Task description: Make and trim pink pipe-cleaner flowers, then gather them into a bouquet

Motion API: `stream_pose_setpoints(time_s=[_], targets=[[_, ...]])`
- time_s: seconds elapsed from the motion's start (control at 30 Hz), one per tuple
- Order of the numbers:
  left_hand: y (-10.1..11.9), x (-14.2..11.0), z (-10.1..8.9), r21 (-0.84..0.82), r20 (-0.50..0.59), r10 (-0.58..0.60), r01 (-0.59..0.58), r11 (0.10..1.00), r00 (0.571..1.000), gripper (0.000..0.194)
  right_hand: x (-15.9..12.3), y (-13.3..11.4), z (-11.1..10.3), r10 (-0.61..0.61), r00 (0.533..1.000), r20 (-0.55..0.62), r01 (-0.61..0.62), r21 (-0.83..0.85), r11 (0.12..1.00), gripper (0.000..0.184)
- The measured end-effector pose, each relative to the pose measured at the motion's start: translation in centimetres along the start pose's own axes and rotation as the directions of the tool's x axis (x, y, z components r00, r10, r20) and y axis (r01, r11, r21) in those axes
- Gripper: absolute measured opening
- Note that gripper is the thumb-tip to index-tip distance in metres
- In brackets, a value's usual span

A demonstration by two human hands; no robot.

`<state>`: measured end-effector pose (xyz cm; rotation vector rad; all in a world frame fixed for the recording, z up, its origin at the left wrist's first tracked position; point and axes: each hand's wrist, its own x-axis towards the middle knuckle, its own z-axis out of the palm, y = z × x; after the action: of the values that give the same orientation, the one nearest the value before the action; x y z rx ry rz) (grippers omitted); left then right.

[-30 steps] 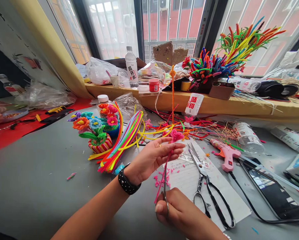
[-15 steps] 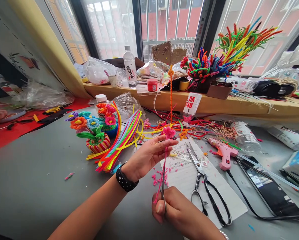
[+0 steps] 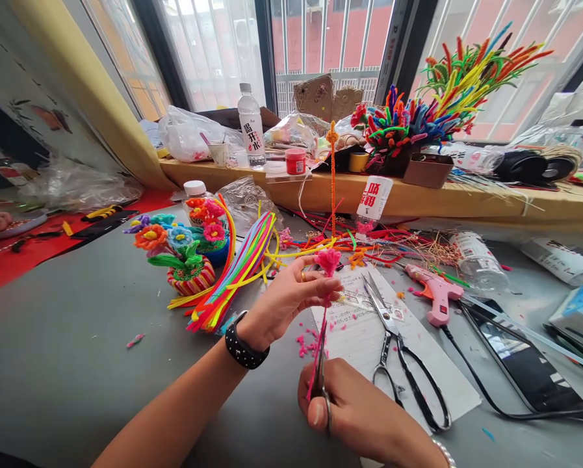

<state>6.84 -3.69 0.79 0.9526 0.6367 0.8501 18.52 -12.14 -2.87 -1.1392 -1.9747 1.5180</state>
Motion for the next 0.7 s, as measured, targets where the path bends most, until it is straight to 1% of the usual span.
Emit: stream_pose_setpoints(time_s=[0.13,0.3,0.53,0.7], targets=[[-0.1,0.1,0.1,0.011,0.007,-0.007,0.006,1.000,1.000,0.055,0.0,0.2,0.0,-0.016,0.999,0.034,0.016,-0.018,1.000,0.069],[-0.1,0.1,0.1,0.011,0.029,-0.030,0.029,1.000,0.999,0.056,0.2,0.7,0.1,-0.035,0.999,0.028,0.035,-0.002,0.999,0.067],[-0.1,0.1,0.1,-0.075,-0.044,0.022,-0.026,0.997,0.999,0.051,0.6,0.9,0.5,-0.070,0.997,-0.023,0.072,0.091,0.993,0.065],[0.0,0.1,0.3,-0.116,-0.084,0.024,-0.033,0.993,0.996,0.052,0.6,1.2,0.8,-0.076,0.995,-0.066,0.084,0.131,0.988,0.063]])
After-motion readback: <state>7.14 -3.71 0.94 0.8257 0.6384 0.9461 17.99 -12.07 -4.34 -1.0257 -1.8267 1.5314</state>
